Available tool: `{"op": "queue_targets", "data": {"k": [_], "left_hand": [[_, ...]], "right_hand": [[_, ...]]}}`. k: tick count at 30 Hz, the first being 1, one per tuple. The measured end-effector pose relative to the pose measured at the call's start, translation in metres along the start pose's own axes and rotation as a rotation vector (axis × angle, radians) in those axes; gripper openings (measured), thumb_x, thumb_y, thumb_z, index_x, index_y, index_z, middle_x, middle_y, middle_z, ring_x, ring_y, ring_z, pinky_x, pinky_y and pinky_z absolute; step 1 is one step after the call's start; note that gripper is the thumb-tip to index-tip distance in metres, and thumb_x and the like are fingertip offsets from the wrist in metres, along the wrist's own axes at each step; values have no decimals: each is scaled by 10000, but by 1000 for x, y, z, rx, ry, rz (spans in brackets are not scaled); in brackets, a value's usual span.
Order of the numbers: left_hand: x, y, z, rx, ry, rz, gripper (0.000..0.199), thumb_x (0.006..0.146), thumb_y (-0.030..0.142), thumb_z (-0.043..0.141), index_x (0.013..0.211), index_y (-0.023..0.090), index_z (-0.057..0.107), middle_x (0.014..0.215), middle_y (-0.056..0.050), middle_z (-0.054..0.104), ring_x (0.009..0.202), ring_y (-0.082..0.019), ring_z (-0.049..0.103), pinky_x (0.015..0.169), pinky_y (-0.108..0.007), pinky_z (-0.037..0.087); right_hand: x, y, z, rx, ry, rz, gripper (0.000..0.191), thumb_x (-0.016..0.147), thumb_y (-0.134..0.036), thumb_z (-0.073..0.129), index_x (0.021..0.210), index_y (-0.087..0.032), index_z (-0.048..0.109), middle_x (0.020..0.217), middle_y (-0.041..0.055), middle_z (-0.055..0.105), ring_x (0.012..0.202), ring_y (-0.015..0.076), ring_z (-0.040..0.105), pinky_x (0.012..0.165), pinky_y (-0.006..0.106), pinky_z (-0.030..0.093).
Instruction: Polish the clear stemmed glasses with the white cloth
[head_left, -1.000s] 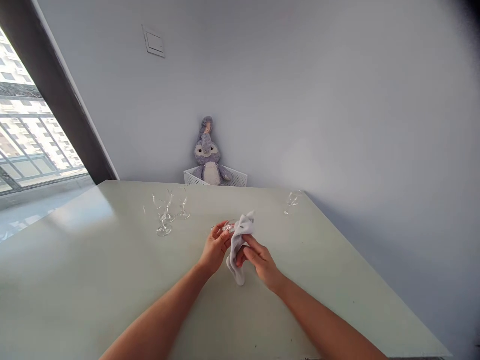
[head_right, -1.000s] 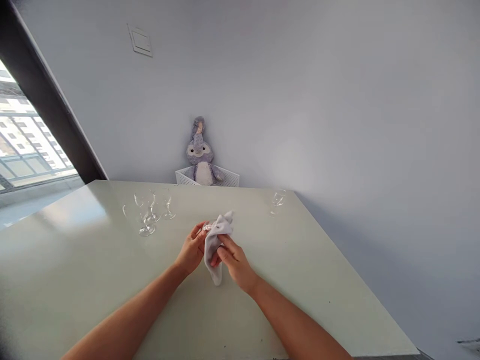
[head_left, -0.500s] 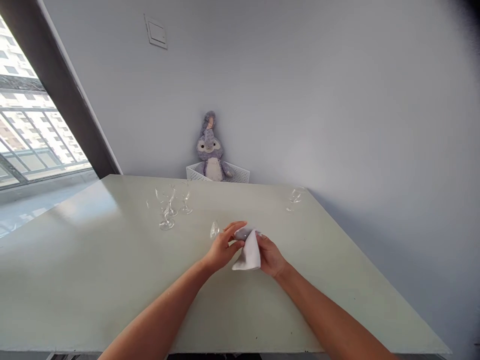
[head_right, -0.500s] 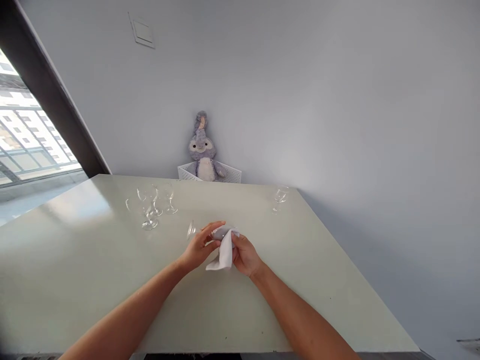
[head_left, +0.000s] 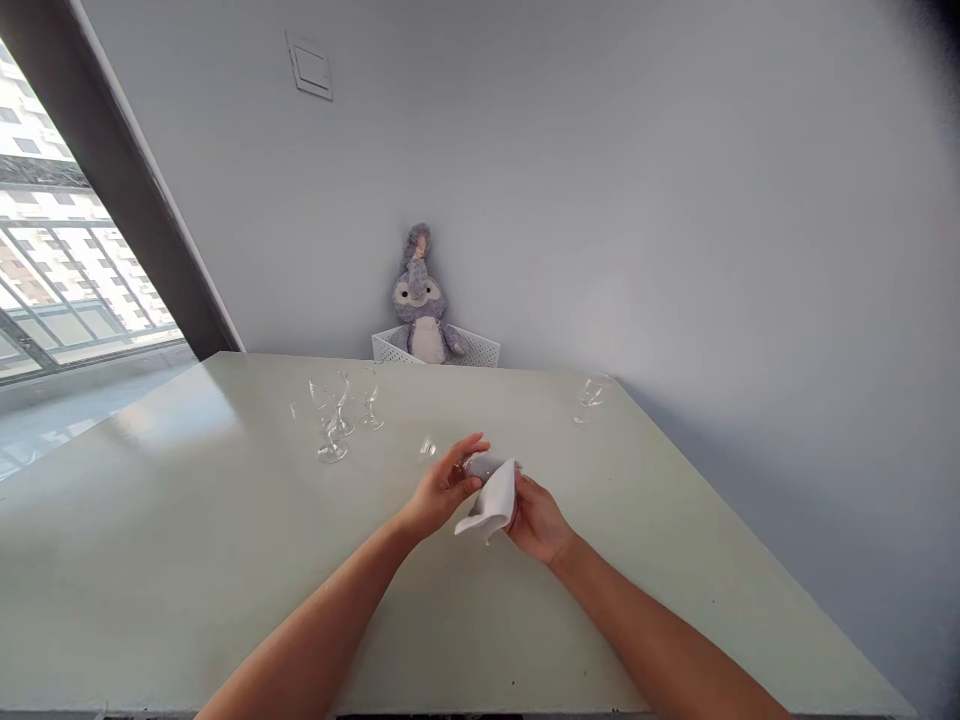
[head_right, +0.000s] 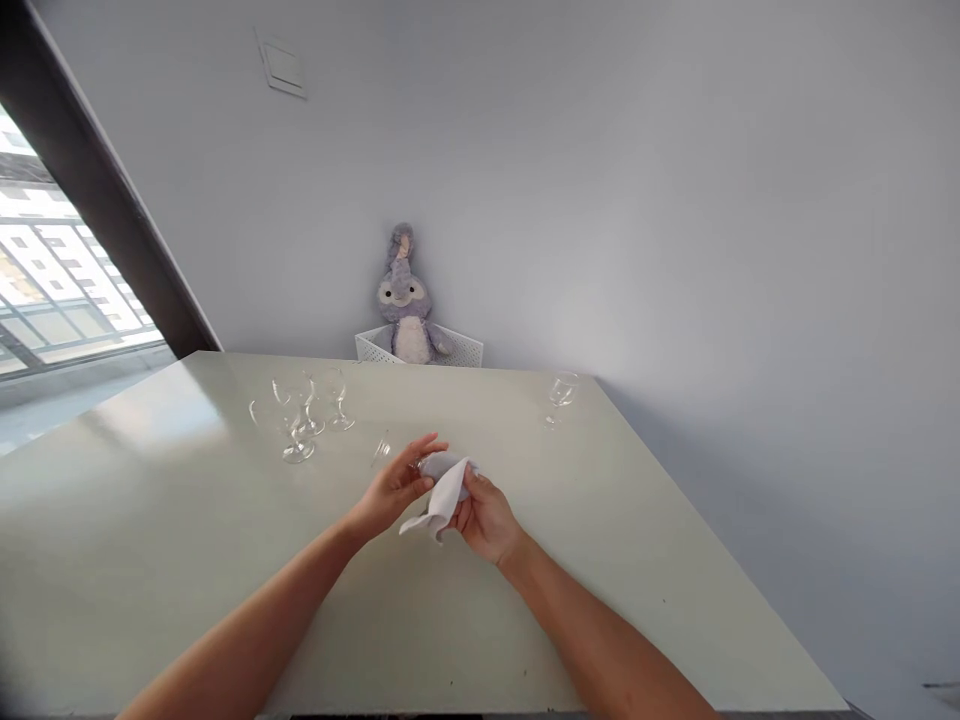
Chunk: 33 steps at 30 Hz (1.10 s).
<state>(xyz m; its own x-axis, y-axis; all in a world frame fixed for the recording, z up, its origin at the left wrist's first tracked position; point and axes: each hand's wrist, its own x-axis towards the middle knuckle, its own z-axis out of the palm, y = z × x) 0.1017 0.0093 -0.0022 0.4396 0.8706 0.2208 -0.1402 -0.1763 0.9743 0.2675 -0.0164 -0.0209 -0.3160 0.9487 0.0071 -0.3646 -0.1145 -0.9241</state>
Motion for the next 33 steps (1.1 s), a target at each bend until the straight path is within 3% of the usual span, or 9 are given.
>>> {"op": "queue_targets", "data": {"k": [4,8,12,16,19,24,26,30,33], "left_hand": [[1,1,3,-35,65,-105,514,793,445,497,1230,181,426,924,-70,610,778,-161,581,740,-325,481],[2,-3,2,149,79,-183,498,840,510,331,1190,182,466,732,-22,600,656,-155,587,649,-311,485],[3,-6,-7,817,296,69,419,849,423,379,1217,242,466,888,-61,627,808,-200,575,784,-359,421],[6,-2,-17,1168,181,381,346,819,348,481,1153,282,539,1035,-85,605,1031,-248,485,960,-427,254],[6,2,-23,1213,91,384,332,793,404,514,1099,293,582,787,-66,629,828,-213,532,904,-392,291],[5,3,-27,1113,75,254,383,749,532,511,1029,300,630,596,-21,579,597,-156,480,699,-296,340],[6,2,-26,1042,114,158,391,720,563,525,1003,319,641,583,1,565,575,-145,466,648,-270,337],[9,3,-33,830,328,-116,447,717,595,488,1009,290,634,537,36,497,529,-125,446,544,-234,317],[12,4,-41,671,499,-239,501,739,599,433,1047,240,599,536,42,478,547,-128,476,516,-226,317]], "right_hand": [[-8,-1,4,-501,-120,-140,421,837,-522,388,797,-168,612,695,61,636,661,182,606,644,327,481],[-8,-1,1,-930,-58,-342,371,804,-519,446,755,-186,601,760,74,647,729,200,600,686,330,462],[2,-1,-8,-613,130,-117,426,790,-558,439,626,-178,541,511,26,591,488,161,575,530,293,460],[6,-8,-9,-203,120,8,397,737,-536,544,623,-156,547,441,-4,556,386,130,523,449,257,411],[3,-15,-7,-32,-30,50,370,726,-510,578,670,-144,574,484,-3,579,371,113,500,447,260,412],[2,-25,-21,-244,-216,-15,315,736,-438,598,687,-129,634,626,40,633,575,166,592,613,322,460],[6,-27,-32,-249,-155,-72,306,720,-432,616,617,-144,628,600,25,612,585,156,569,621,311,449],[11,-30,-48,-184,213,-222,343,718,-476,595,561,-172,580,515,-8,530,502,126,475,533,280,407],[7,-32,-45,-515,402,-407,287,772,-450,530,735,-184,632,688,36,614,684,198,537,644,330,423]]}}
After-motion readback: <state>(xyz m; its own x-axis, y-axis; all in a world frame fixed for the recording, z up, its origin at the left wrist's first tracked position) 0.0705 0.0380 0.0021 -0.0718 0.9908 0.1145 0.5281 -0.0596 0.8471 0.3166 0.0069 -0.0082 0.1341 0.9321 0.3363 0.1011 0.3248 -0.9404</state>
